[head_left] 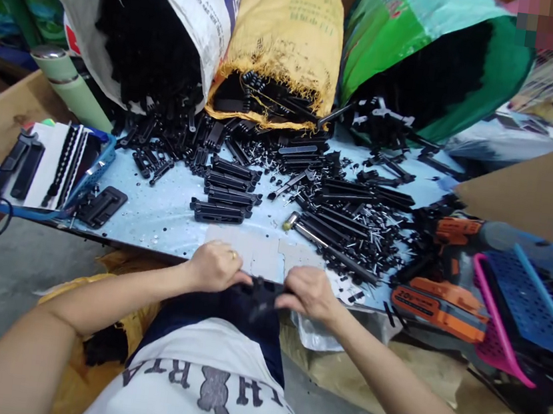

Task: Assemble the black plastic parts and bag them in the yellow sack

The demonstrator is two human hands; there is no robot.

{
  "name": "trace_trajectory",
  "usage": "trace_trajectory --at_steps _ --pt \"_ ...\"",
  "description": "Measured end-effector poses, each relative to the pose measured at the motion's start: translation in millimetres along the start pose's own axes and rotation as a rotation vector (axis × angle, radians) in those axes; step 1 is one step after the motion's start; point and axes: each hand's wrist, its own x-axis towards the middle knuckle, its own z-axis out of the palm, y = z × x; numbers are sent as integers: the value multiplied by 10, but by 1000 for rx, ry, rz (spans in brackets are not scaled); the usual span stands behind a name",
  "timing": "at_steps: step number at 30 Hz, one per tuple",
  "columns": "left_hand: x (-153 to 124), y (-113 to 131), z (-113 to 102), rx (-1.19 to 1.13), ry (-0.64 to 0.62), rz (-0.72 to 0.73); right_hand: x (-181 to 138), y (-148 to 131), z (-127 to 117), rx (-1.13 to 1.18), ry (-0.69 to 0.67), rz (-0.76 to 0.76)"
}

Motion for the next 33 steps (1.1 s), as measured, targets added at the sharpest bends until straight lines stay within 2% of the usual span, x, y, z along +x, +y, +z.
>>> trace_trajectory --at_steps 3,5,7,10,11,13,15,17,18,20,23,26,27,29,31,33 --pt "-147 265 -277 -330 138 103 112 -310 -176 393 -27 -181" --pt "-213 456 -332 -537 245 82 196 -539 -48 571 46 -196" --pt "-248 621 -262 -647 420 -14 311 -747 252 591 254 -38" --pt "-281 710 -1 -560 621 -62 539 -883 733 426 619 367" --pt "-295 673 96 -467 634 -42 604 -849 826 368 681 444" --pt "-325 482 261 -241 565 -34 646 -639 838 248 735 494" --pt "-340 174 361 -45 382 -120 507 -282 625 88 747 515" --pt "-310 -154 395 45 157 -255 169 133 257 -91 789 633" --pt "-271 -292 395 67 84 -302 -57 332 48 -169 796 691" --pt "-134 -473 384 65 34 -351 -566 680 -360 -304 758 798" --pt "170 -553 379 -5 28 -428 -1279 1067 -863 -585 745 992" --pt "412 -604 390 -13 -44 -623 -1731 1368 -1229 -710 723 1289" --pt "447 -635 392 5 -60 -680 -1812 1463 -1321 -658 675 1401" --pt "458 -705 390 43 -75 -743 -1880 1650 -1449 -413 547 1586" --pt "454 -756 384 59 -80 -765 -1845 1826 -1493 -98 443 1668" --pt "515 -784 379 65 -67 -785 -1736 1978 -1467 164 403 1684"
